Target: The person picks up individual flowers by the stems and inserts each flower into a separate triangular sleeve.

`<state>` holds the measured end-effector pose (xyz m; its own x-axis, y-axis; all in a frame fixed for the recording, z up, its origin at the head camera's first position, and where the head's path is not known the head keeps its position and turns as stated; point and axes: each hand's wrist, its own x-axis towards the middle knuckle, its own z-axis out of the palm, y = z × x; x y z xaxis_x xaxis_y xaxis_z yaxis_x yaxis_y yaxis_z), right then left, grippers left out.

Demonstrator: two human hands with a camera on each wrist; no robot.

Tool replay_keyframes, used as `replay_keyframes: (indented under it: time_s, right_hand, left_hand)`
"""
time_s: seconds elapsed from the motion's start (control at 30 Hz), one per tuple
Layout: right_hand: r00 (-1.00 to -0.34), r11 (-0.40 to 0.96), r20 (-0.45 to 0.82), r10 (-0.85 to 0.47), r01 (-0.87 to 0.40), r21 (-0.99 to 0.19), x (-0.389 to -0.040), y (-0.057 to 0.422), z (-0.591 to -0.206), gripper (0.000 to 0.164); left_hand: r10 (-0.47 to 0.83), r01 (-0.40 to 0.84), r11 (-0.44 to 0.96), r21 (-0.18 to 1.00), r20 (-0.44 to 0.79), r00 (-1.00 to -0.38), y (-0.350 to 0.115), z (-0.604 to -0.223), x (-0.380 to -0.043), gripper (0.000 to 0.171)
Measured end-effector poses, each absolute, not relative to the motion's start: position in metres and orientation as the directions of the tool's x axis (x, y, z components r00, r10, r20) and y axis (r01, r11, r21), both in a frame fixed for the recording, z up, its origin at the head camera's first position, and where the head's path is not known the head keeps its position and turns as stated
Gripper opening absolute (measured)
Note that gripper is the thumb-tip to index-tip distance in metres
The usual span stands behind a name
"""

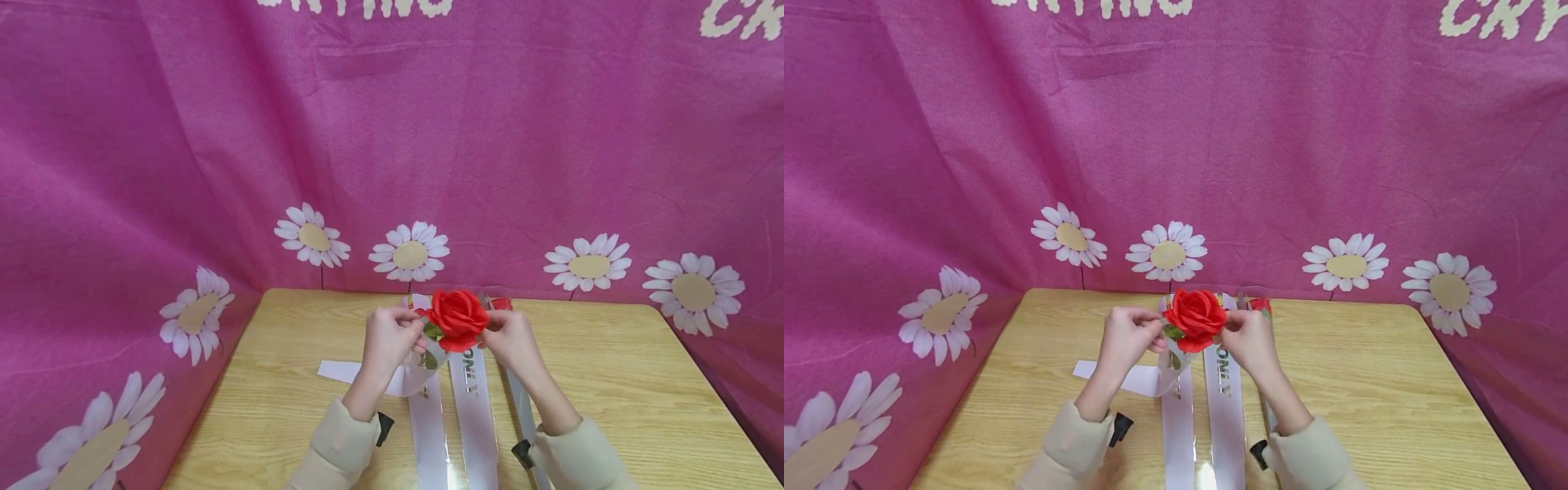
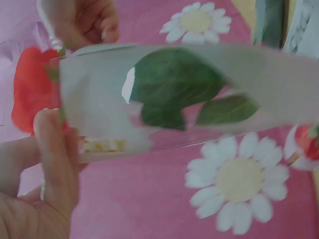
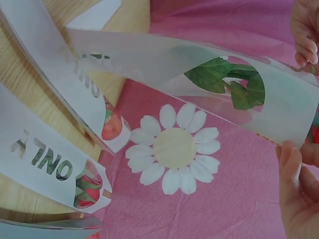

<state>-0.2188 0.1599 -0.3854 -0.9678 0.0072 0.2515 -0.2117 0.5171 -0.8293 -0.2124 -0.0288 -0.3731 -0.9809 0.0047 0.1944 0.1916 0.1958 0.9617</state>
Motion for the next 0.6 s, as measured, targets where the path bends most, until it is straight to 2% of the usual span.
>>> replay_keyframes:
  time_s: [0.13,0.27,0.37,0.5,0.6]
  right_hand:
    - [-0.961,0.544,0.277,0.021,-0.221,-0.81,-0.219,0.155,-0.384,0.018]
    - [-0.944,0.592,0.329,0.012,-0.259,-0.763,-0.22,0.153,-0.385,0.017]
    - [-0.934,0.611,0.356,0.002,-0.281,-0.74,-0.221,0.153,-0.385,0.013]
    - [-0.92,0.601,0.393,-0.006,-0.317,-0.734,-0.221,0.152,-0.386,0.01]
    - [-0.882,0.547,0.471,-0.012,-0.4,-0.735,-0.22,0.15,-0.391,0.019]
  left_hand:
    - [0.051,0.165,0.434,0.886,0.158,-0.986,-0.035,-0.36,-0.212,0.007]
    - [0.116,0.154,0.537,0.829,0.108,-0.987,-0.036,-0.351,-0.211,0.007]
    - [0.136,0.142,0.506,0.851,0.084,-0.987,-0.036,-0.349,-0.211,0.008]
    - [0.108,0.107,0.342,0.934,0.074,-0.991,-0.037,-0.356,-0.216,0.012]
    - [0.071,0.083,0.216,0.973,0.069,-0.995,-0.038,-0.363,-0.22,0.014]
